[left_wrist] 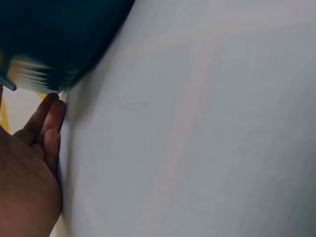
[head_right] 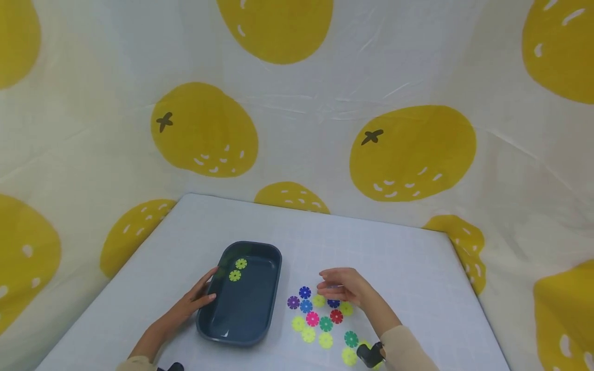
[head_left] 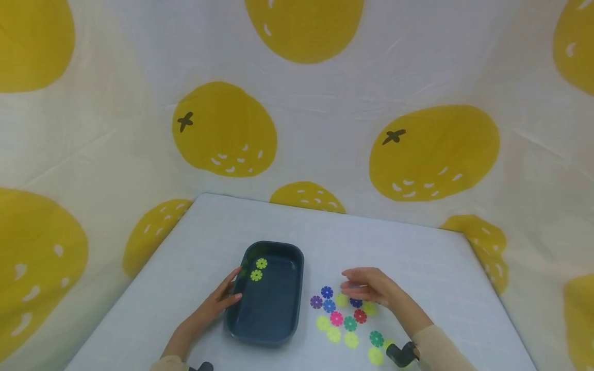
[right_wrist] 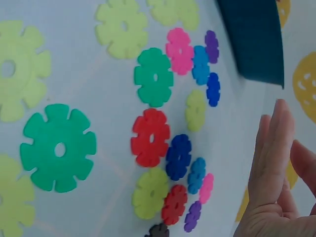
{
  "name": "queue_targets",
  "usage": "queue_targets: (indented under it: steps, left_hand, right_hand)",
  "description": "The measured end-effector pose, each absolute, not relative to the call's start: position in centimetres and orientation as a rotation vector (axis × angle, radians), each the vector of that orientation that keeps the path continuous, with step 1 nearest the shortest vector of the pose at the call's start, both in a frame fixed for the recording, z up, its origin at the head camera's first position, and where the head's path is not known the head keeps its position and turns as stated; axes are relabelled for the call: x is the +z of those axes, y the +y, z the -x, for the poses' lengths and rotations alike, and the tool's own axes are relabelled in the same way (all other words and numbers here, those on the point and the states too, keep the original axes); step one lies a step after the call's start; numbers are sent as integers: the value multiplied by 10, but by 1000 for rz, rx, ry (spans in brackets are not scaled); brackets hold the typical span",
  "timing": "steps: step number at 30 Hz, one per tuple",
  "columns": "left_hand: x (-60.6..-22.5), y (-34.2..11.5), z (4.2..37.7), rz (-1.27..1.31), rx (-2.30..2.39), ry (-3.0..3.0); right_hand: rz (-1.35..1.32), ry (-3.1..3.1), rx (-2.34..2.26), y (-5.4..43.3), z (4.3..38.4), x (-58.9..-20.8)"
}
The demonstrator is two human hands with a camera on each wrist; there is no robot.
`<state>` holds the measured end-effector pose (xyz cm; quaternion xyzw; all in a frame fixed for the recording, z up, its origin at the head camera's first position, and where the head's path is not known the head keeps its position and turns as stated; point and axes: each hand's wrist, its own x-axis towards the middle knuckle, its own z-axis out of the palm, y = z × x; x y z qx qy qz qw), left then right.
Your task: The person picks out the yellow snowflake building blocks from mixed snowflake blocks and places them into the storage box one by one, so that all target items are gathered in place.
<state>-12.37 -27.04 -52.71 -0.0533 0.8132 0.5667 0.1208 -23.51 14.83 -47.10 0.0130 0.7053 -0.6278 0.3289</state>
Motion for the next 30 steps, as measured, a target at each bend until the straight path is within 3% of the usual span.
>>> queue_targets:
  steps: [10, 21, 30]
  left_hand:
    - [-528, -270, 123, 157, 1664, 2362]
    - [-524, -270, 123, 220, 1662, 2334]
    - [-526, -270, 124, 250, 1670, 2299]
  right_hand:
    - [155, 2108, -1454, 154, 227, -492]
    - [703, 2454, -978, 152, 228, -500]
    - [629, 2529, -849, 147, 229, -509]
